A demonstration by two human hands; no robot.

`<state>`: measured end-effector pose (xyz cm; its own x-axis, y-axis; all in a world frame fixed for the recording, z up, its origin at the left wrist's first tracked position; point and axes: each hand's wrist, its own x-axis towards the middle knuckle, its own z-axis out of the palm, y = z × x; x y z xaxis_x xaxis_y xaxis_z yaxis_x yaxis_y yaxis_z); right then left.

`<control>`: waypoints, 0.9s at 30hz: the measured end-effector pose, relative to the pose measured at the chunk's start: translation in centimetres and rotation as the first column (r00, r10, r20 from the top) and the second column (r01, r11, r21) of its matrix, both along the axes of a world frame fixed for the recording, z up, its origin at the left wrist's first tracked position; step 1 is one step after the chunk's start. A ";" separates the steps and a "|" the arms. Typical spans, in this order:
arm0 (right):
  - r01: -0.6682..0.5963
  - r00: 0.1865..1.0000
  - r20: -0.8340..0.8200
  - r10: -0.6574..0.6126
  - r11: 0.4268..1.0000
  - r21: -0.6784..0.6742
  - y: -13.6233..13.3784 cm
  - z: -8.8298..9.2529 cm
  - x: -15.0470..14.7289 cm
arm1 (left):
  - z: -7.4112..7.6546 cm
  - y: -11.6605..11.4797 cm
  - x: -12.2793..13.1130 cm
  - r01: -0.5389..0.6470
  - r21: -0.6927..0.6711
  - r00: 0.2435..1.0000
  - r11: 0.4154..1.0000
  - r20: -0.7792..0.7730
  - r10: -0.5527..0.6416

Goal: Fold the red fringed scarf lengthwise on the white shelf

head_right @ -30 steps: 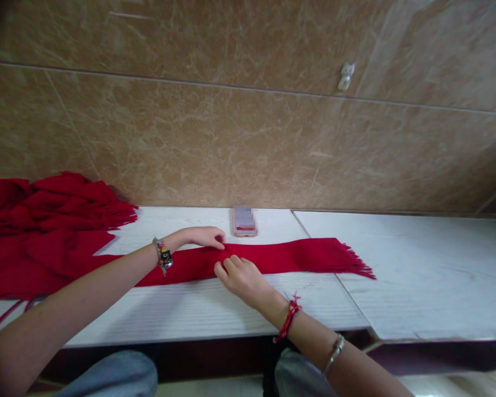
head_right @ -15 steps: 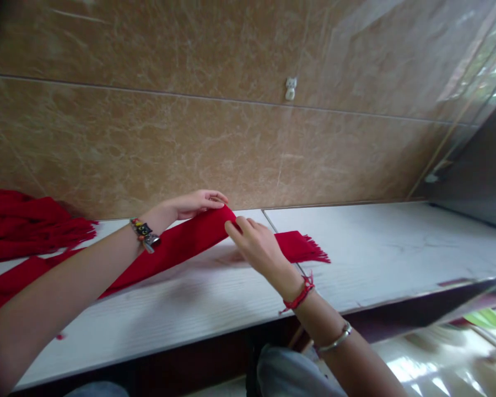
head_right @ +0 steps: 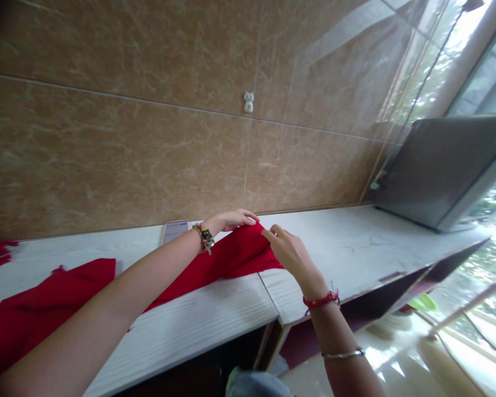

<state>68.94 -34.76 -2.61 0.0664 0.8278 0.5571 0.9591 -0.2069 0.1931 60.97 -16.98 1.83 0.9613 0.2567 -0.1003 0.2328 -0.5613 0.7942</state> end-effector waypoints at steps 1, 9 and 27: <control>0.003 1.000 -0.012 -0.004 1.000 -0.021 0.0 -0.6 0.5 | -0.7 0.0 0.5 0.016 0.032 1.000 0.999 -0.003 -0.016; -0.106 0.984 -0.154 0.085 0.986 -0.130 -0.4 -3.8 2.2 | -4.7 -1.2 1.0 0.058 0.385 0.996 0.921 0.044 -0.081; -0.057 0.989 -0.140 0.054 0.998 -0.017 -0.2 -3.4 2.0 | -8.9 -4.3 -14.3 0.052 0.915 0.994 0.401 -0.085 0.066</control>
<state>70.95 -34.92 -5.98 0.0957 0.8434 0.5286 0.9868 -0.1501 0.0608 46.67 -21.31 -7.11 0.9595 0.2578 0.1136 0.2773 -0.9355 -0.2190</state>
